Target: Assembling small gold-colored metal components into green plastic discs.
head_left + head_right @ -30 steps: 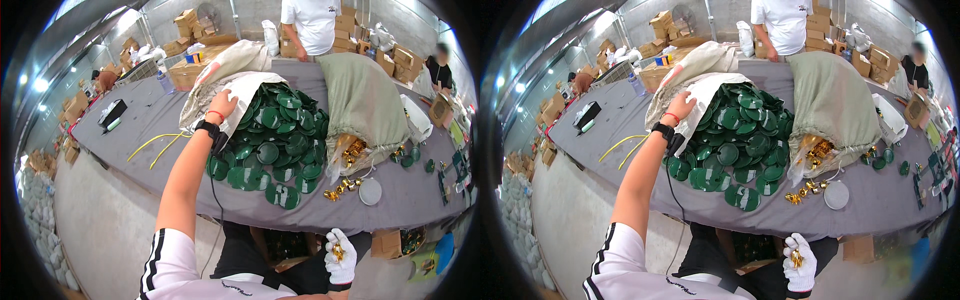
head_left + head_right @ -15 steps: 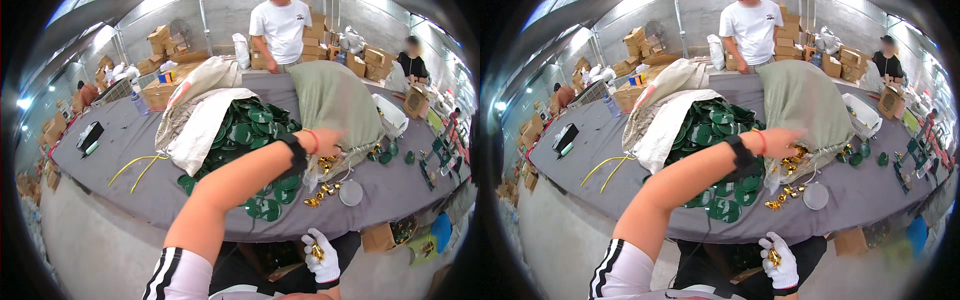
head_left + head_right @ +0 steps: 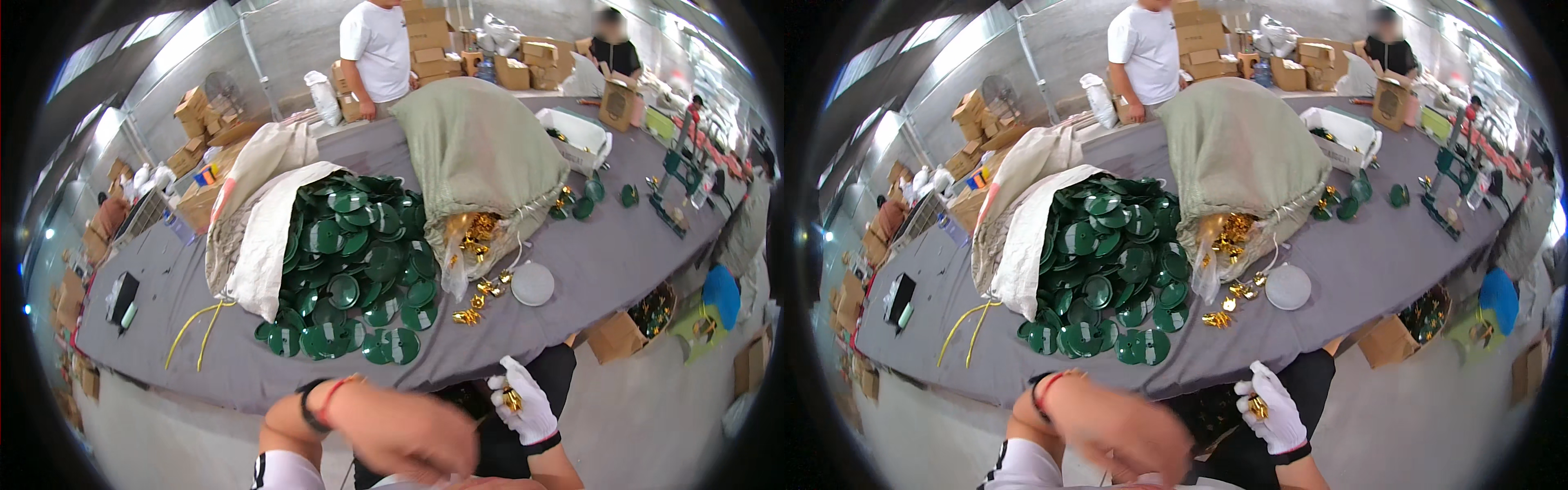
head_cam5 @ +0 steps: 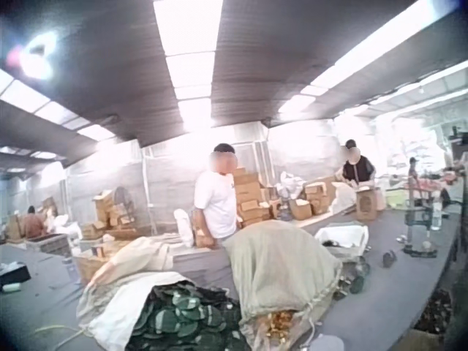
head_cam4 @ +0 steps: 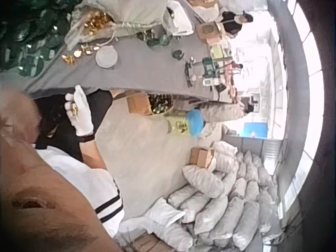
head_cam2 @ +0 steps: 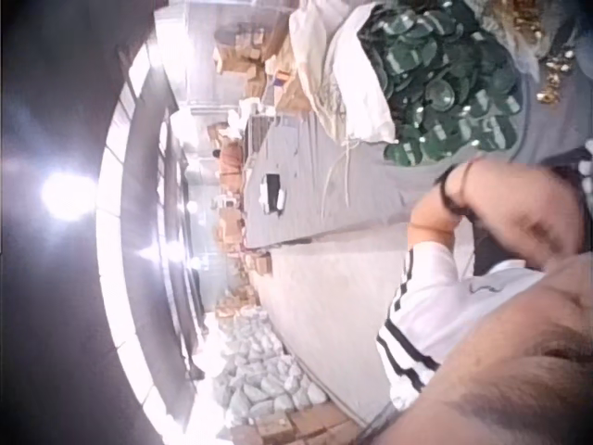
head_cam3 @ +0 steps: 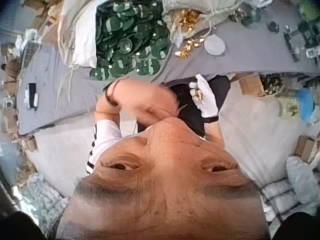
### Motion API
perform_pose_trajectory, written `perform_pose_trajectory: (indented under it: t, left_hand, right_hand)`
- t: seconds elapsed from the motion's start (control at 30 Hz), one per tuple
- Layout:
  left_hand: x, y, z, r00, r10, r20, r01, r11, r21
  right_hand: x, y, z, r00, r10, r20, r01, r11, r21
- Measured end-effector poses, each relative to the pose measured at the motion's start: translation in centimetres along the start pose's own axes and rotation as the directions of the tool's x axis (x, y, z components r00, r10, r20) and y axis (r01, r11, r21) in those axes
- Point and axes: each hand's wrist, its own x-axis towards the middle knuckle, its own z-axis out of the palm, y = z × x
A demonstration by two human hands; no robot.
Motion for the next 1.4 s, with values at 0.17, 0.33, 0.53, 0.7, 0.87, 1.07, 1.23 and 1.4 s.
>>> perform_pose_trajectory:
  t: [0.17, 0.33, 0.53, 0.7, 0.87, 1.07, 1.23, 1.4]
  left_hand:
    - [-0.3, 4.9, 3.7, 0.809, 0.544, 0.222, -0.571, 0.817, 0.080]
    - [-0.9, 3.9, 15.5, 0.576, 0.658, -0.485, -0.718, 0.691, 0.086]
    - [-3.1, 1.9, 16.9, 0.647, 0.642, -0.410, -0.752, 0.627, -0.205]
    - [-2.7, 1.2, 15.8, 0.518, 0.726, -0.452, -0.836, 0.543, -0.084]
    - [-1.7, 0.2, 14.9, 0.457, 0.774, -0.439, -0.869, 0.493, -0.035]
    - [-2.4, -0.9, 15.8, 0.537, 0.786, -0.307, -0.841, 0.529, -0.119]
    - [-3.1, -1.5, 17.1, 0.597, 0.765, -0.240, -0.802, 0.570, -0.180]
    - [-3.8, -1.1, 19.8, 0.653, 0.720, -0.233, -0.753, 0.585, -0.302]
  right_hand:
    - [1.3, 1.7, 1.6, 0.988, 0.080, 0.134, -0.080, 0.997, -0.008]
    - [1.5, 3.2, 2.8, 0.978, 0.119, 0.171, -0.111, 0.992, -0.054]
    - [1.3, 5.1, 3.1, 0.965, 0.154, 0.212, -0.146, 0.988, -0.055]
    - [1.2, 5.0, 2.8, 0.960, 0.201, 0.195, -0.187, 0.978, -0.089]
    - [1.2, 5.2, 3.6, 0.956, 0.218, 0.196, -0.206, 0.975, -0.080]
    - [1.4, 6.3, 3.7, 0.938, 0.234, 0.255, -0.226, 0.972, -0.059]
    - [1.3, 6.4, 4.3, 0.950, 0.226, 0.215, -0.213, 0.973, -0.084]
    - [1.3, 5.8, 5.1, 0.963, 0.200, 0.180, -0.183, 0.978, -0.104]
